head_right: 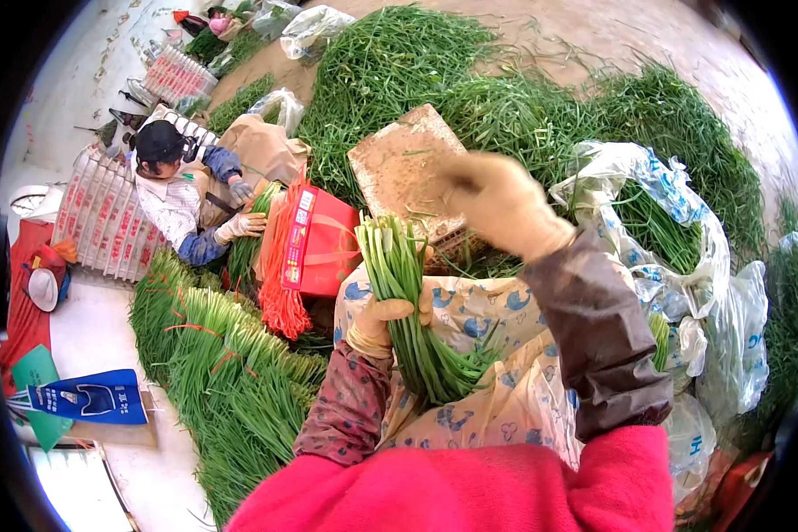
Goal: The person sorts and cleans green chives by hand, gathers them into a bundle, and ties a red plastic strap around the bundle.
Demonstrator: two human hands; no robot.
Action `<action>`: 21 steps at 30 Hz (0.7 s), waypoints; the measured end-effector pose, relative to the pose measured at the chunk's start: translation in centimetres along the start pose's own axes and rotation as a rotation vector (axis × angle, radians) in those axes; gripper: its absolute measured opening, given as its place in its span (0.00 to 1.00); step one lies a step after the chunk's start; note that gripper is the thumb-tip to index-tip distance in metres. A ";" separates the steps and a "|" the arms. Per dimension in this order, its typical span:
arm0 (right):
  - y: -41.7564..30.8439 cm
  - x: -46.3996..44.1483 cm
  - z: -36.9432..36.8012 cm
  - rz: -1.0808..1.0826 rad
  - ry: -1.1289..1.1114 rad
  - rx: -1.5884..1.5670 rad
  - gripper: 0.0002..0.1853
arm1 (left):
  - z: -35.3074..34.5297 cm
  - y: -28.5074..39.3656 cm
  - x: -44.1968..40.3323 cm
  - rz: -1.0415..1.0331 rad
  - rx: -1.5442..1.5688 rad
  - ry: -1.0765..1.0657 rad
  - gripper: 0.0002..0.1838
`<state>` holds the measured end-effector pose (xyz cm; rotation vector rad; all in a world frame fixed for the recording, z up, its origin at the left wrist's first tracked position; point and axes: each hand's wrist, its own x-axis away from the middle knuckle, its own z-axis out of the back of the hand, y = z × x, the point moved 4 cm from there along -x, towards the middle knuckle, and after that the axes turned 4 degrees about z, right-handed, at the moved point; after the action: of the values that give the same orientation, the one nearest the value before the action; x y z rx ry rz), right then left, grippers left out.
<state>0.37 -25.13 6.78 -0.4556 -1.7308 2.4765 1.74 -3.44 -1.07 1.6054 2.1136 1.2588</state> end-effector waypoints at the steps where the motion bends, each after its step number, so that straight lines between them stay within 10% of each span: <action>1: -1.5 0.8 -1.4 0.049 -0.164 0.016 0.16 | 0.1 -0.1 -0.1 -0.003 0.026 0.029 0.36; 5: -2.8 1.4 -5.8 -0.037 -0.125 0.292 0.13 | 0.8 1.1 0.5 0.057 -0.107 0.134 0.23; 14: -1.0 2.4 -6.0 0.080 -0.108 0.264 0.12 | 1.0 -1.6 -0.6 0.087 0.080 0.044 0.31; 21: 1.0 2.3 -6.5 -0.229 -0.152 -0.105 0.16 | 0.5 -1.6 -0.6 0.108 0.104 0.087 0.33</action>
<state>0.13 -19.06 3.35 -0.0711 -1.8564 2.3205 1.16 -3.77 -2.66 1.7590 2.2049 1.2939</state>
